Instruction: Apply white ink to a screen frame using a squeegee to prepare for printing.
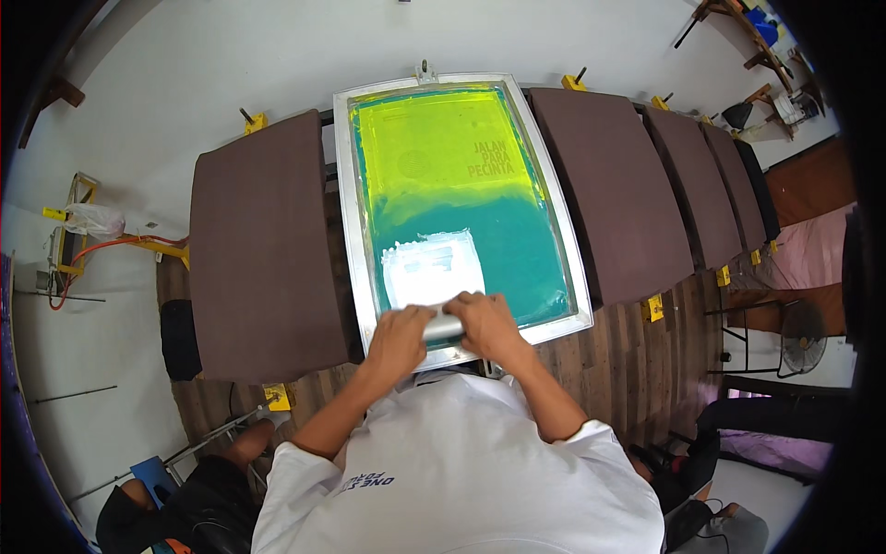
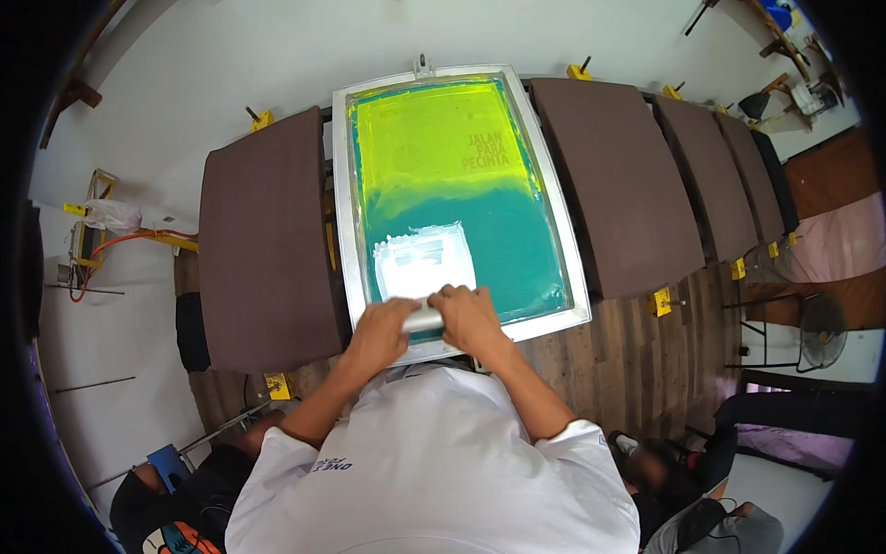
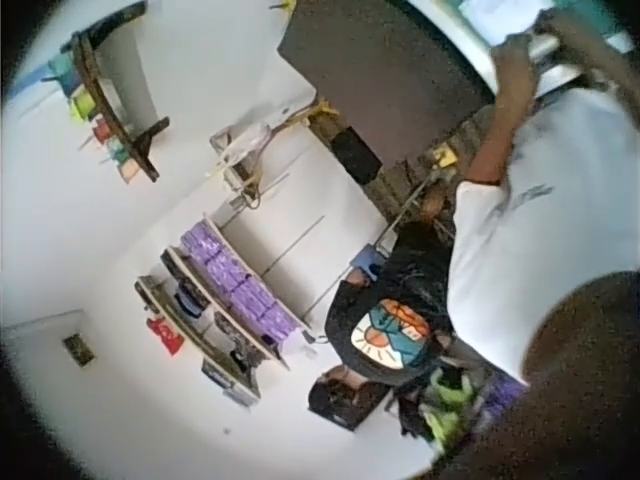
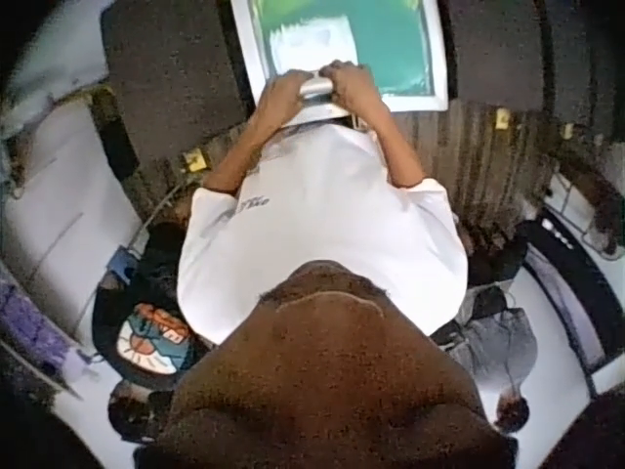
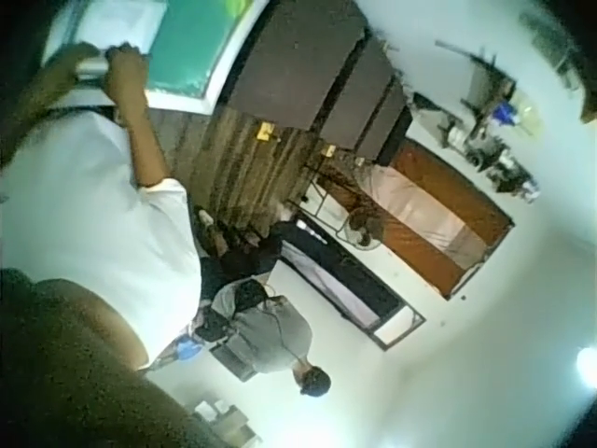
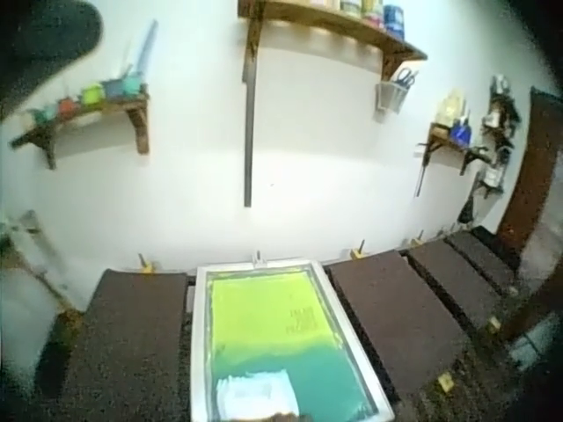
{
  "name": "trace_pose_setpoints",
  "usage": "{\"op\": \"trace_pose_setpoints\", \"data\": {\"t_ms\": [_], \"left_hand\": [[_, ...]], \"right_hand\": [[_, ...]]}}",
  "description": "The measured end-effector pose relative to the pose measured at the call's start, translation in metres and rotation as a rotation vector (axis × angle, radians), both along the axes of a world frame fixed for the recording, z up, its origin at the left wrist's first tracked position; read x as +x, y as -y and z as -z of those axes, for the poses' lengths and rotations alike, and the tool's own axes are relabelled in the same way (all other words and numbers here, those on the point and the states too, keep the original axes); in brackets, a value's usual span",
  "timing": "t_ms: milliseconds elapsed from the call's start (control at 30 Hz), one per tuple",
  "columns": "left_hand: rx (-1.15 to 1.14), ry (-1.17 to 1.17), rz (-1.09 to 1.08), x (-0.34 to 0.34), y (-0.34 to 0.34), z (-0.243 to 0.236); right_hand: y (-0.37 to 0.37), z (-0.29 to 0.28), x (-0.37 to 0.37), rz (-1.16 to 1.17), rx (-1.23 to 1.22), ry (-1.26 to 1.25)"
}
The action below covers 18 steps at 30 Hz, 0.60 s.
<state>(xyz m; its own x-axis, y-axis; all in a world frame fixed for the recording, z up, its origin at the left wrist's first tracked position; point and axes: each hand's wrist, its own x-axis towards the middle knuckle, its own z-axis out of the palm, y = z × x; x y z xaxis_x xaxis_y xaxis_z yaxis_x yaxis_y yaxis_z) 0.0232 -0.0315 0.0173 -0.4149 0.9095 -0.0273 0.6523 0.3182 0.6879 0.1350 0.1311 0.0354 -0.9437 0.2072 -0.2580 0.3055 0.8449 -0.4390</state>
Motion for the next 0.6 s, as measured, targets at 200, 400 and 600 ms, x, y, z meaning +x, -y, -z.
{"op": "trace_pose_setpoints", "data": {"t_ms": [200, 400, 600], "left_hand": [[0.100, -0.093, -0.079, -0.047, -0.043, 0.019], [0.004, -0.162, -0.039, 0.003, -0.009, 0.034], [0.004, -0.110, 0.034, 0.042, 0.022, 0.017]], "right_hand": [[-0.035, 0.022, -0.048, 0.058, 0.061, -0.122], [-0.004, 0.031, 0.000, 0.058, 0.025, -0.182], [0.024, 0.024, 0.044, 0.059, 0.034, -0.169]]}}
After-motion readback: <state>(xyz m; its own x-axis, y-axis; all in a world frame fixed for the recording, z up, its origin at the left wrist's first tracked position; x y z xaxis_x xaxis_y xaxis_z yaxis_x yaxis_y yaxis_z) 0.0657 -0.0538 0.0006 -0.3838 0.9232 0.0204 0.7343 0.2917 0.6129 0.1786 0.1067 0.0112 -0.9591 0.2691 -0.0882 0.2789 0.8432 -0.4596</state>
